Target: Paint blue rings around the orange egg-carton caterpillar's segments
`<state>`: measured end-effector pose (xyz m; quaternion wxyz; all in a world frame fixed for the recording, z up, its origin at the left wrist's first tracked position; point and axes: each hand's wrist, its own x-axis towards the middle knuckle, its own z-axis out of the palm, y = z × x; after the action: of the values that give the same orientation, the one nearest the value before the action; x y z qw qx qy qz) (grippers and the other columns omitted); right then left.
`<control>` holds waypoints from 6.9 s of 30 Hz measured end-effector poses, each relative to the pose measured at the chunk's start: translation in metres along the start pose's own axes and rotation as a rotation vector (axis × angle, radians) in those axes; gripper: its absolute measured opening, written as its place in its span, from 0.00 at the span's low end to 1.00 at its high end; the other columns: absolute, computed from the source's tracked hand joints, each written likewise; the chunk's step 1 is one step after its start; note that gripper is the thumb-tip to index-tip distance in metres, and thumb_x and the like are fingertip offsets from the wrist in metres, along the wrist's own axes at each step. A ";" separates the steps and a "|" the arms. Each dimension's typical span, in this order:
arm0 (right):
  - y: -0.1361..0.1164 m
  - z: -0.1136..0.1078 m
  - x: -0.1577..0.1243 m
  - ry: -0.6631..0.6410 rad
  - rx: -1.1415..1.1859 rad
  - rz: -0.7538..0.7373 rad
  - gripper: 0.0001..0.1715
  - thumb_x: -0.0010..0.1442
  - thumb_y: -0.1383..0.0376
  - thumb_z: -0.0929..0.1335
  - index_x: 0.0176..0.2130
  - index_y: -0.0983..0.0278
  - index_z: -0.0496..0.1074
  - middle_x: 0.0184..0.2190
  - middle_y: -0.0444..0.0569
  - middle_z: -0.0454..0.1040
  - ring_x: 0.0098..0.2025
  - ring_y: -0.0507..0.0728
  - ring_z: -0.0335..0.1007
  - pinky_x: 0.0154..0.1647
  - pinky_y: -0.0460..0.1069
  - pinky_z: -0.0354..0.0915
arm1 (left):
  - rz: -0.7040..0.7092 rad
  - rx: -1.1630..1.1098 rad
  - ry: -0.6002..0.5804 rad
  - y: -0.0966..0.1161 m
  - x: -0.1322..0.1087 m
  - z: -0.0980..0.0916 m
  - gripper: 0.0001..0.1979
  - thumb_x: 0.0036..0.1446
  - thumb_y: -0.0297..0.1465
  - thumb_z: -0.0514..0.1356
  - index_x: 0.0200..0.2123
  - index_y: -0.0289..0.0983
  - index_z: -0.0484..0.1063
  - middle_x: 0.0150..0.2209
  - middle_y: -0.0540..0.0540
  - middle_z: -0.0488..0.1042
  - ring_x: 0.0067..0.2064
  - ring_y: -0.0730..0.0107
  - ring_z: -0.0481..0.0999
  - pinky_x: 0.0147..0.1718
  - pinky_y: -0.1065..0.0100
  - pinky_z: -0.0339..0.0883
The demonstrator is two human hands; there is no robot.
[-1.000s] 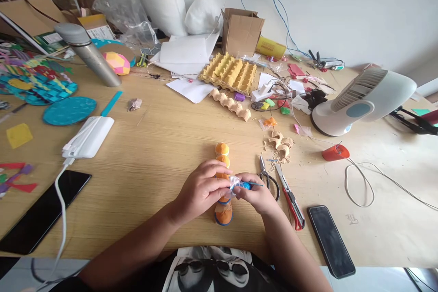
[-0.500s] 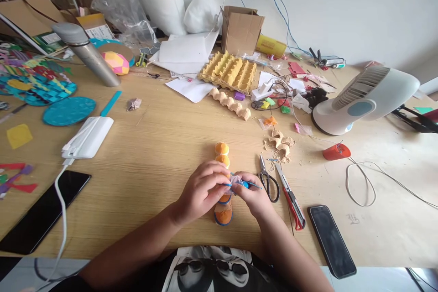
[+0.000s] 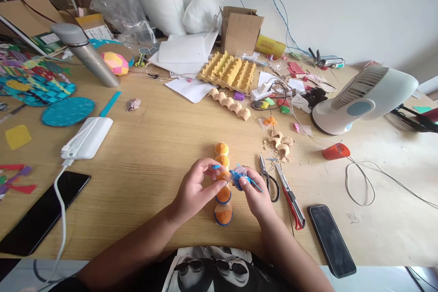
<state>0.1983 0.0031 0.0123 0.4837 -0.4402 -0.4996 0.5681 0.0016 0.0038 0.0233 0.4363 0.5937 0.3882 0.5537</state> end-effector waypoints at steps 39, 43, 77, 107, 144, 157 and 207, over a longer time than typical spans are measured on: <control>0.008 0.001 -0.004 -0.215 0.349 0.105 0.33 0.57 0.45 0.77 0.54 0.60 0.79 0.51 0.56 0.81 0.53 0.63 0.78 0.59 0.59 0.71 | 0.634 0.420 -0.015 0.006 -0.001 -0.001 0.24 0.57 0.20 0.69 0.53 0.43 0.69 0.42 0.46 0.84 0.41 0.65 0.86 0.43 0.64 0.82; 0.012 -0.002 -0.006 -0.221 0.276 0.058 0.32 0.62 0.43 0.73 0.56 0.60 0.78 0.54 0.57 0.80 0.56 0.64 0.77 0.61 0.60 0.70 | 0.601 0.459 -0.023 0.007 -0.001 -0.001 0.22 0.57 0.22 0.70 0.52 0.43 0.69 0.40 0.46 0.83 0.41 0.62 0.85 0.42 0.61 0.81; 0.002 0.005 -0.002 -0.194 0.402 0.131 0.25 0.54 0.48 0.79 0.44 0.59 0.77 0.40 0.49 0.80 0.39 0.57 0.76 0.41 0.50 0.71 | 0.351 0.266 -0.042 -0.001 -0.011 0.003 0.39 0.59 0.25 0.69 0.69 0.47 0.57 0.50 0.41 0.81 0.38 0.67 0.78 0.33 0.67 0.72; -0.009 0.007 -0.006 -0.086 -0.236 -0.352 0.05 0.67 0.64 0.72 0.37 0.59 0.77 0.32 0.47 0.77 0.35 0.56 0.73 0.38 0.51 0.68 | -0.166 -0.091 -0.080 0.005 -0.010 0.011 0.28 0.62 0.26 0.68 0.59 0.45 0.59 0.33 0.55 0.77 0.36 0.72 0.80 0.43 0.68 0.75; -0.014 -0.009 0.001 -0.164 -0.700 -0.758 0.25 0.66 0.66 0.73 0.60 0.53 0.74 0.39 0.50 0.82 0.37 0.59 0.79 0.38 0.54 0.72 | -0.443 -0.202 -0.289 0.002 -0.002 0.002 0.19 0.66 0.46 0.62 0.41 0.36 0.82 0.29 0.46 0.77 0.32 0.68 0.74 0.32 0.68 0.71; -0.014 -0.007 0.000 -0.036 -0.659 -0.626 0.05 0.67 0.64 0.72 0.43 0.58 0.80 0.29 0.47 0.79 0.29 0.56 0.72 0.32 0.51 0.68 | -0.185 0.075 -0.187 0.009 -0.003 0.001 0.13 0.69 0.37 0.60 0.52 0.39 0.76 0.48 0.42 0.80 0.48 0.61 0.80 0.49 0.62 0.75; -0.016 0.005 -0.002 -0.170 -0.302 -0.383 0.12 0.70 0.57 0.68 0.36 0.60 0.74 0.29 0.45 0.72 0.32 0.55 0.68 0.35 0.50 0.65 | 0.363 0.360 -0.137 0.009 0.001 0.000 0.06 0.64 0.24 0.66 0.42 0.40 0.75 0.36 0.48 0.78 0.40 0.68 0.77 0.43 0.67 0.72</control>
<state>0.1953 0.0005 0.0291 0.4676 -0.3554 -0.6919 0.4199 0.0020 0.0019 0.0326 0.2426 0.7576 0.3372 0.5035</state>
